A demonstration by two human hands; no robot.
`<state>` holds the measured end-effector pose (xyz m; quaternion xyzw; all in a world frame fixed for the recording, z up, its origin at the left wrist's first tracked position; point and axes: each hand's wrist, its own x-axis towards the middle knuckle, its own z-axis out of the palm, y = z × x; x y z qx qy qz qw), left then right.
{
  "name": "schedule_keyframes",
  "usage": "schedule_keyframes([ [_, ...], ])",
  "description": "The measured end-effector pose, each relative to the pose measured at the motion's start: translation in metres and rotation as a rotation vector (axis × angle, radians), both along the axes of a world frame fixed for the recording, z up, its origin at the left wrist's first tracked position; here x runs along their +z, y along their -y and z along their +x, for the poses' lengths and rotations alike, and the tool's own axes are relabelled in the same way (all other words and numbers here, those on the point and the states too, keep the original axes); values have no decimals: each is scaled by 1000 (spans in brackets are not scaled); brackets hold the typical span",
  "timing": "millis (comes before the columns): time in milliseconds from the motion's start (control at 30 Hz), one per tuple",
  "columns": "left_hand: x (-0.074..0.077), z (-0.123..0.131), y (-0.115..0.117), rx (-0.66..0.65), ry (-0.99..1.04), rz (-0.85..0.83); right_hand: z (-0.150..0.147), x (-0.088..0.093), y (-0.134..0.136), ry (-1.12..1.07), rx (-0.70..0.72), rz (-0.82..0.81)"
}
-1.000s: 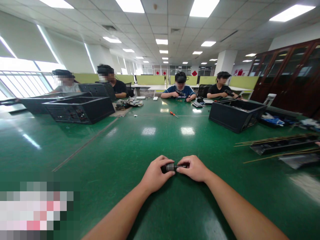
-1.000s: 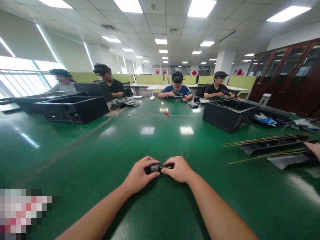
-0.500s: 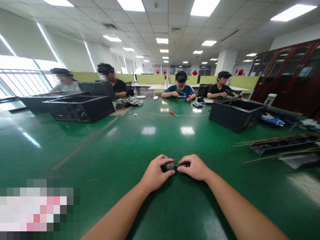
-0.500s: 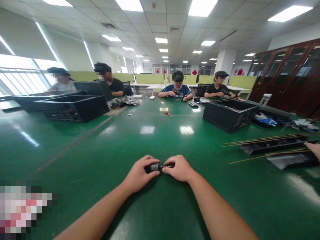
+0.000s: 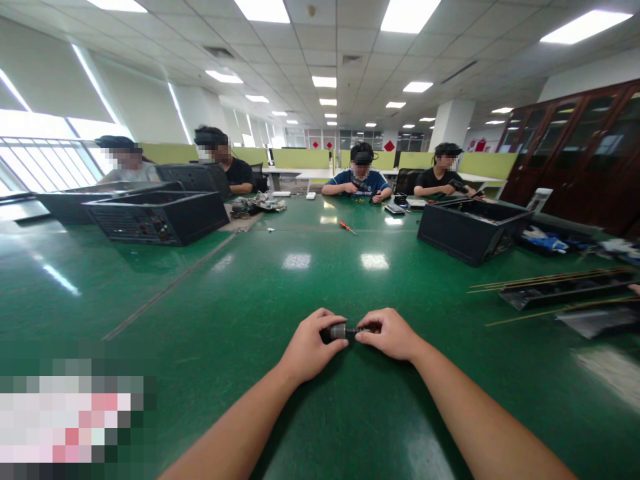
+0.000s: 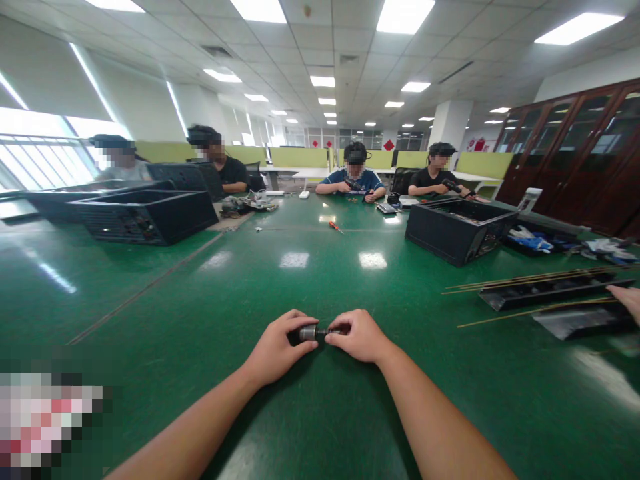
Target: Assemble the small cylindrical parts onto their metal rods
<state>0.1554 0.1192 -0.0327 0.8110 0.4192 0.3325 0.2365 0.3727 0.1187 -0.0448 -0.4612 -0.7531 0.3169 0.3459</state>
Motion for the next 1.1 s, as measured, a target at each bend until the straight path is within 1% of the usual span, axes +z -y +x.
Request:
schedule_keyframes([
  [267,2,0,1,8,4,-11,1,2,0,9,-7,13],
  [700,4,0,1,16,14,-13,5,-1,-2,-12,-11,-3],
  [933,0,-1,-1,33,12,12,6,0,-2,14,-25,-6],
  [1100,0,0,-1,38,19,15,7,1,-2,21,-22,-8],
])
